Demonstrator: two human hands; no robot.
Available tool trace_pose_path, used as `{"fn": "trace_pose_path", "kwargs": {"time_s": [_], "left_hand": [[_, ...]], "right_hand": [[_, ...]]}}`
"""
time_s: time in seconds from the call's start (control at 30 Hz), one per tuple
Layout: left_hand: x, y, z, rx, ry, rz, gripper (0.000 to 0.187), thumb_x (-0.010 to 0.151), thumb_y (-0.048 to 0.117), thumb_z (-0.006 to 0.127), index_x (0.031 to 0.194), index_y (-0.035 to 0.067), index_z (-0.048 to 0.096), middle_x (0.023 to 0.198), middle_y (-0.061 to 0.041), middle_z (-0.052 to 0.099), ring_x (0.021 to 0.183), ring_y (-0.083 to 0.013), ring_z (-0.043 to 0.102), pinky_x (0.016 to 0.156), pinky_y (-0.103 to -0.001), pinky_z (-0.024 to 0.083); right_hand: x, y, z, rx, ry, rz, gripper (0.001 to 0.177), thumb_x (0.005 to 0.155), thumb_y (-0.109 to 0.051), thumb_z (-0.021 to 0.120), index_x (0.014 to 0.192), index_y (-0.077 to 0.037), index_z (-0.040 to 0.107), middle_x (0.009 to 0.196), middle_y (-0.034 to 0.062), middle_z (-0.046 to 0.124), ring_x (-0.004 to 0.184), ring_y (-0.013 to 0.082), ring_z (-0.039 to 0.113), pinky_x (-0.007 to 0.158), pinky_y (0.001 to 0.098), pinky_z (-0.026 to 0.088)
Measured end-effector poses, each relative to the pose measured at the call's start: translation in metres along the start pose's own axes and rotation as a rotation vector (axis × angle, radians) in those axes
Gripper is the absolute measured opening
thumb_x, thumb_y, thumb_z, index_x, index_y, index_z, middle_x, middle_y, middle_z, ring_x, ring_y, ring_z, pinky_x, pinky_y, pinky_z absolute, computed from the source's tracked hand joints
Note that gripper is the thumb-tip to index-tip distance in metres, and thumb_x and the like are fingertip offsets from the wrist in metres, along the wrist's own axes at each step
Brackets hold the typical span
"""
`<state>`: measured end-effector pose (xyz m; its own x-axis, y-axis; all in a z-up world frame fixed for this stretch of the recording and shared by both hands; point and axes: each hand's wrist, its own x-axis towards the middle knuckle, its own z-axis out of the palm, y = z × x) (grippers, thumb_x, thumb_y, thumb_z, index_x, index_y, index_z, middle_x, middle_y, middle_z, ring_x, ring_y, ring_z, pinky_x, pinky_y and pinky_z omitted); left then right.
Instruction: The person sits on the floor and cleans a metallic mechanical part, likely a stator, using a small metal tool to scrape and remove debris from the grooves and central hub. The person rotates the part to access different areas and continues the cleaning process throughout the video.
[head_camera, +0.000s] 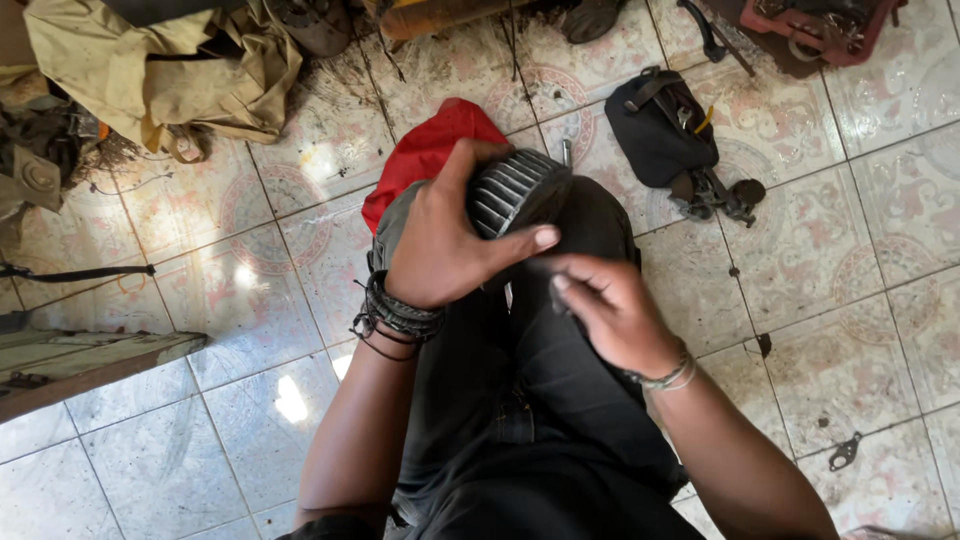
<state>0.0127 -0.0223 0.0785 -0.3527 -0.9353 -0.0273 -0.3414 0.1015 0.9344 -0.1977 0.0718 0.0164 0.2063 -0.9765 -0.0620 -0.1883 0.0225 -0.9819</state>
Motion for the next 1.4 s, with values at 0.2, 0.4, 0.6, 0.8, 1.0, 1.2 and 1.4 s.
{"fn": "trace_pose_path", "kwargs": {"time_s": [0.2,0.4,0.6,0.8,1.0,1.2,1.4], "left_hand": [[-0.007,-0.018,0.017,-0.128,0.176,0.293,0.067,0.090,0.022,0.078,0.148,0.007,0.047,0.134,-0.025,0.061,0.123,-0.0487,0.062,0.106,-0.058,0.048],[-0.009,-0.050,0.052,-0.420,0.188,0.414,0.065,0.093,0.019,0.077,0.148,0.000,0.048,0.130,-0.019,0.058,0.126,-0.0309,0.057,0.112,-0.048,0.043],[-0.017,-0.056,0.055,-0.375,0.258,0.438,0.073,0.083,0.040,0.081,0.139,0.000,0.057,0.123,-0.019,0.059,0.121,-0.0353,0.060,0.108,-0.050,0.045],[-0.027,-0.041,0.065,-0.318,0.309,0.485,0.058,0.084,0.042,0.079,0.126,0.004,0.069,0.116,-0.016,0.063,0.120,-0.0448,0.064,0.105,-0.054,0.051],[-0.028,-0.032,0.073,-0.326,0.439,0.490,0.051,0.089,0.038,0.074,0.123,0.000,0.067,0.111,-0.020,0.062,0.116,-0.0471,0.065,0.103,-0.059,0.051],[-0.034,-0.032,0.081,-0.287,0.526,0.477,0.050,0.091,0.035,0.073,0.124,-0.001,0.066,0.109,-0.020,0.060,0.115,-0.0458,0.064,0.102,-0.061,0.050],[-0.035,-0.026,0.087,-0.280,0.611,0.442,0.050,0.091,0.033,0.072,0.123,-0.005,0.064,0.109,-0.022,0.061,0.110,-0.0447,0.065,0.104,-0.063,0.049]], "right_hand": [[-0.010,-0.014,-0.018,0.045,0.149,0.067,0.034,0.100,-0.005,0.053,0.130,0.006,0.065,0.073,0.0123,0.068,0.070,0.0141,0.063,0.066,0.0266,0.054],[0.001,-0.030,-0.021,-0.501,0.219,-0.273,0.028,0.101,-0.005,0.058,0.122,0.000,0.075,0.079,0.0121,0.072,0.071,0.0280,0.071,0.066,0.0359,0.057],[0.003,0.002,-0.014,-1.044,0.313,-0.551,0.027,0.100,-0.005,0.060,0.119,-0.009,0.079,0.080,0.0063,0.059,0.074,0.0264,0.061,0.070,0.0389,0.051],[-0.029,0.011,0.005,-0.562,0.189,-0.214,0.016,0.095,-0.003,0.064,0.101,-0.005,0.077,0.078,0.0140,0.068,0.079,0.0411,0.070,0.068,0.0464,0.055],[-0.018,-0.017,0.015,-0.481,0.210,-0.301,0.013,0.094,0.000,0.061,0.095,-0.001,0.074,0.072,0.0133,0.063,0.073,0.0429,0.066,0.060,0.0448,0.052],[-0.015,-0.008,0.017,-0.487,0.233,-0.280,0.012,0.093,0.001,0.064,0.088,-0.003,0.074,0.068,0.0125,0.062,0.068,0.0390,0.064,0.057,0.0415,0.051],[-0.008,0.022,0.013,-0.695,0.276,-0.416,0.013,0.094,-0.001,0.063,0.098,-0.002,0.076,0.075,0.0119,0.064,0.070,0.0328,0.064,0.064,0.0423,0.052]]}}
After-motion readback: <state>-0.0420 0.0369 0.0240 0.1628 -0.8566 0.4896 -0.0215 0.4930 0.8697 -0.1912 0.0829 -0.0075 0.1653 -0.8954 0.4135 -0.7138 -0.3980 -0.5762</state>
